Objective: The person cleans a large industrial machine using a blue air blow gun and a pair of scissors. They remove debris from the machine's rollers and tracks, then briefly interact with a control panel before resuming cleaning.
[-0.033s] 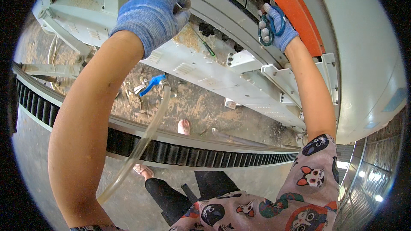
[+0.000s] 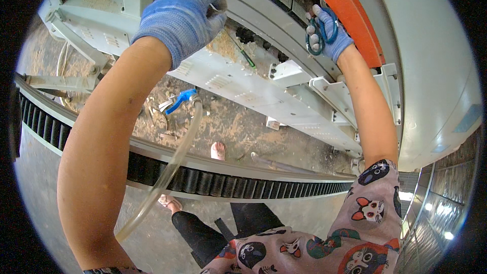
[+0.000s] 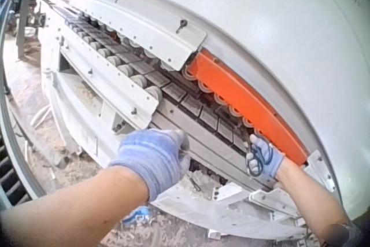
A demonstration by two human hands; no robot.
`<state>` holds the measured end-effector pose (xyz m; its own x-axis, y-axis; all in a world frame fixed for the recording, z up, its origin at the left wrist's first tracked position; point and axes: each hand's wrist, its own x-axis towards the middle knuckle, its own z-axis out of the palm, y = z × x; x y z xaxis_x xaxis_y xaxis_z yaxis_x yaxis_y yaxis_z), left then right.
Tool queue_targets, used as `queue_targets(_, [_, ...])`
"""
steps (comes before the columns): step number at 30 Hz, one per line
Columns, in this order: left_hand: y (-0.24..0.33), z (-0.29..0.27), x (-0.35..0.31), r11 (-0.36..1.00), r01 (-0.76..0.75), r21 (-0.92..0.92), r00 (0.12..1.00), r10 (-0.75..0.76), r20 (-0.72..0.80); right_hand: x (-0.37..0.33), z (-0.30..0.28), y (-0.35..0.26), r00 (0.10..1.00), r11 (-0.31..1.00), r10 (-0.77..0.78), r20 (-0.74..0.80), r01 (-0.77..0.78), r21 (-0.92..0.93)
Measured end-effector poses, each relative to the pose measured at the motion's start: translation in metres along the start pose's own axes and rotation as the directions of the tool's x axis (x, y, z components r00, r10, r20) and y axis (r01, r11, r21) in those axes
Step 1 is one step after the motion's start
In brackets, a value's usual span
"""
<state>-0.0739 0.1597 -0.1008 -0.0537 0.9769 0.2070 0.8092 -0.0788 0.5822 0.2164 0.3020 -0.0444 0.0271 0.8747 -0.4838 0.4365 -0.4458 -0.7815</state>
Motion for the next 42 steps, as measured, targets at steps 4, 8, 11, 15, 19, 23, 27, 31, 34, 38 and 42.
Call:
queue_targets(4, [0.001,-0.006,0.001,1.000,0.002,0.021,1.000,-0.003,0.016,-0.005,0.005,0.000,1.000,0.998,-0.012,0.001,0.012,0.055])
queue_targets(8, [0.001,-0.010,0.000,0.999,-0.001,0.039,1.000,0.001,0.002,-0.009,0.005,-0.006,1.000,1.000,0.000,0.013,0.000,0.010])
queue_targets(11, [0.000,-0.014,-0.002,0.999,0.017,0.027,1.000,-0.018,0.013,-0.007,0.010,-0.009,0.999,0.999,-0.018,-0.044,0.017,-0.033])
queue_targets(15, [-0.002,-0.013,-0.002,1.000,0.009,0.010,0.999,-0.009,0.030,0.000,0.007,-0.001,0.973,0.986,-0.088,-0.212,0.055,-0.158])
queue_targets(19, [-0.001,-0.014,-0.002,0.999,0.016,0.043,0.998,-0.018,0.055,-0.002,0.003,0.012,0.919,0.841,-0.295,-0.260,0.121,-0.527])
queue_targets(23, [0.005,-0.007,-0.002,1.000,-0.009,0.003,0.999,0.009,0.047,0.034,-0.041,0.037,0.823,0.540,-0.512,-0.247,0.084,-0.837])
queue_targets(27, [0.003,-0.010,-0.002,1.000,-0.018,0.014,0.999,0.017,0.035,0.036,-0.038,0.029,0.831,0.519,-0.513,-0.214,0.101,-0.849])
queue_targets(31, [0.000,-0.015,-0.004,1.000,-0.011,-0.002,1.000,0.011,0.023,0.016,-0.016,0.016,0.920,0.787,-0.326,-0.220,0.135,-0.602])
queue_targets(34, [0.004,-0.016,-0.003,1.000,-0.019,-0.013,0.999,0.020,0.038,0.006,-0.018,0.016,0.924,0.861,-0.290,-0.250,0.138,-0.489])
queue_targets(38, [0.003,-0.019,-0.004,0.999,-0.027,-0.027,0.999,0.028,0.016,0.002,-0.010,0.011,0.923,0.860,-0.277,-0.267,0.114,-0.498])
queue_targets(42, [0.003,-0.017,-0.004,1.000,-0.010,-0.015,1.000,0.010,0.002,0.009,-0.010,0.007,0.920,0.790,-0.312,-0.237,0.113,-0.603])
